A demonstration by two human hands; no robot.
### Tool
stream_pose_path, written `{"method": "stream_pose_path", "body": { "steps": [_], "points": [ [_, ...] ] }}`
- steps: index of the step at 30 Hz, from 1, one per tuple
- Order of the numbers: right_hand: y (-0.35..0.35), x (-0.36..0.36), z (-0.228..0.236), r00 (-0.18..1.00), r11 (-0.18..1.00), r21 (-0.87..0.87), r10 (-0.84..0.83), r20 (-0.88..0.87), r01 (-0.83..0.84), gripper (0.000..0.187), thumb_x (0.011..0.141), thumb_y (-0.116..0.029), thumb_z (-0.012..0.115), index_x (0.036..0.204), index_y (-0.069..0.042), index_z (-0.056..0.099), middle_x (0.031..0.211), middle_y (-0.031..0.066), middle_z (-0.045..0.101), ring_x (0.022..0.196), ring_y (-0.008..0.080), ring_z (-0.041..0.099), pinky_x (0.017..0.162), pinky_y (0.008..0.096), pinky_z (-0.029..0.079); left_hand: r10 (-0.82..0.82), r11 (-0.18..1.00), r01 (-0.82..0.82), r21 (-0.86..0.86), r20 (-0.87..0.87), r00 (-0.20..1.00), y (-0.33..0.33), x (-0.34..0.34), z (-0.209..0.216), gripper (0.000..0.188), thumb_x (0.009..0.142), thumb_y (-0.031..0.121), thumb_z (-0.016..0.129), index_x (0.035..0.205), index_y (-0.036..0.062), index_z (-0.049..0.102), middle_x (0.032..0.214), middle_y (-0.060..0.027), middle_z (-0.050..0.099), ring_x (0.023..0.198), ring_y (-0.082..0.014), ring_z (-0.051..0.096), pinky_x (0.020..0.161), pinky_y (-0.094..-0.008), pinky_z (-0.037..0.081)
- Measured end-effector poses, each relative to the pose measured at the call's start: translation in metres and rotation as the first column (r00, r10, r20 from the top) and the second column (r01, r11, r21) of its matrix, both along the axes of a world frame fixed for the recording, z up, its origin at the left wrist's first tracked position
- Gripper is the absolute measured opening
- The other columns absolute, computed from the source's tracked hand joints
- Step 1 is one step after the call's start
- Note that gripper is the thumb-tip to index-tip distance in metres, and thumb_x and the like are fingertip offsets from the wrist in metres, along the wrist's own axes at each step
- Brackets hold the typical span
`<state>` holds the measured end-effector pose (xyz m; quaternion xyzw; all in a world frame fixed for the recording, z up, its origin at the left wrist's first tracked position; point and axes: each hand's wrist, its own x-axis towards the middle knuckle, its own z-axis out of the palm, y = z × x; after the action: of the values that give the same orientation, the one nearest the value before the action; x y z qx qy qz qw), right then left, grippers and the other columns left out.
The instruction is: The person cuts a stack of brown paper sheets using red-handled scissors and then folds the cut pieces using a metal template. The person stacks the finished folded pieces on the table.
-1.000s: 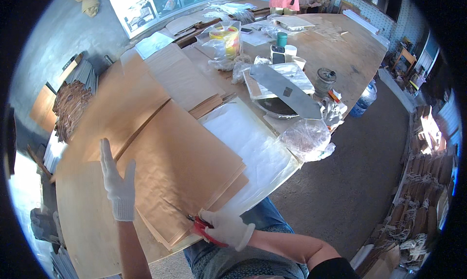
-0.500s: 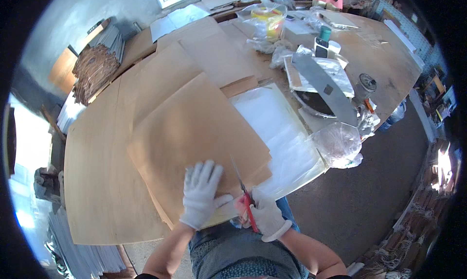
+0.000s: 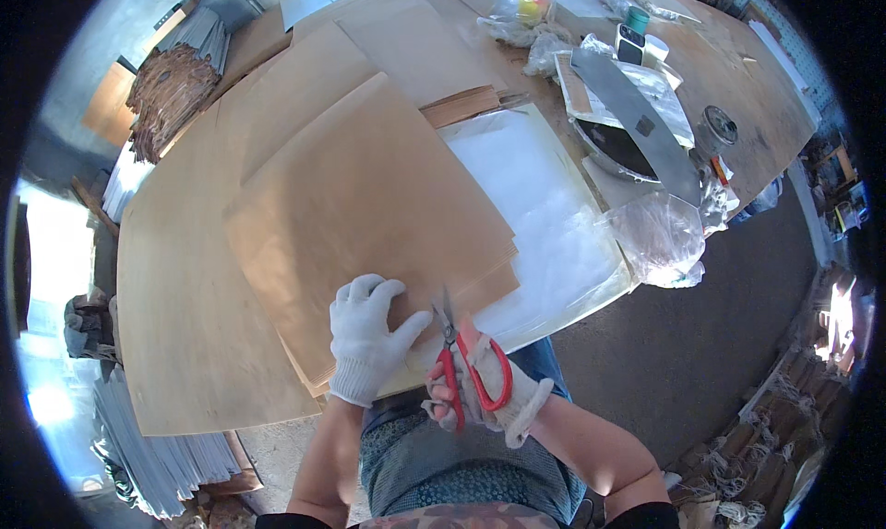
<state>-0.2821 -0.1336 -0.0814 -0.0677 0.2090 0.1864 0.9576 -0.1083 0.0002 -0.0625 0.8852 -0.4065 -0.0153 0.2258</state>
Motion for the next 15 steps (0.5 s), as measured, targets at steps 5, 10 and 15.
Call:
{"method": "stream_pose_path", "body": {
  "steps": [5, 10, 15],
  "points": [
    [-0.006, 0.006, 0.007, 0.993, 0.898, -0.425, 0.122, -0.009, -0.114, 0.076, 0.102, -0.073, 0.042, 0.114, 0.000, 0.059, 0.082, 0.0083, 0.062, 0.071, 0.0237, 0.069, 0.067, 0.0352, 0.060, 0.116, 0.991, -0.116, 0.062, 0.007, 0.993, -0.009, -0.004, 0.006, 0.044, 0.081, 0.032, 0.081, 0.120, 0.0136, 0.069, 0.119, -0.0105, 0.065, 0.115, -0.0348, 0.059, 0.099, -0.0471, 0.047],
    [-0.012, -0.022, 0.011, 0.977, 0.835, -0.509, 0.163, -0.138, -0.211, 0.057, 0.106, -0.055, 0.057, 0.117, 0.000, 0.060, 0.081, 0.0051, 0.067, 0.073, 0.0213, 0.072, 0.068, 0.0325, 0.062, 0.103, 0.995, -0.104, 0.011, 0.082, 0.991, -0.007, 0.001, -0.007, 0.033, 0.084, 0.019, 0.075, 0.116, 0.0123, 0.066, 0.111, -0.0094, 0.066, 0.106, -0.0339, 0.062, 0.090, -0.0471, 0.052],
    [-0.062, -0.013, 0.004, 0.972, 0.640, -0.742, 0.034, -0.231, -0.199, 0.057, 0.104, -0.059, 0.058, 0.107, -0.002, 0.059, 0.070, 0.0004, 0.059, 0.058, 0.0163, 0.065, 0.052, 0.0287, 0.055, 0.060, 0.998, -0.059, -0.030, 0.055, 0.997, -0.003, 0.004, -0.002, 0.034, 0.083, 0.014, 0.074, 0.117, 0.0120, 0.068, 0.113, -0.0101, 0.067, 0.107, -0.0343, 0.063, 0.091, -0.0465, 0.053]
  ]
}}
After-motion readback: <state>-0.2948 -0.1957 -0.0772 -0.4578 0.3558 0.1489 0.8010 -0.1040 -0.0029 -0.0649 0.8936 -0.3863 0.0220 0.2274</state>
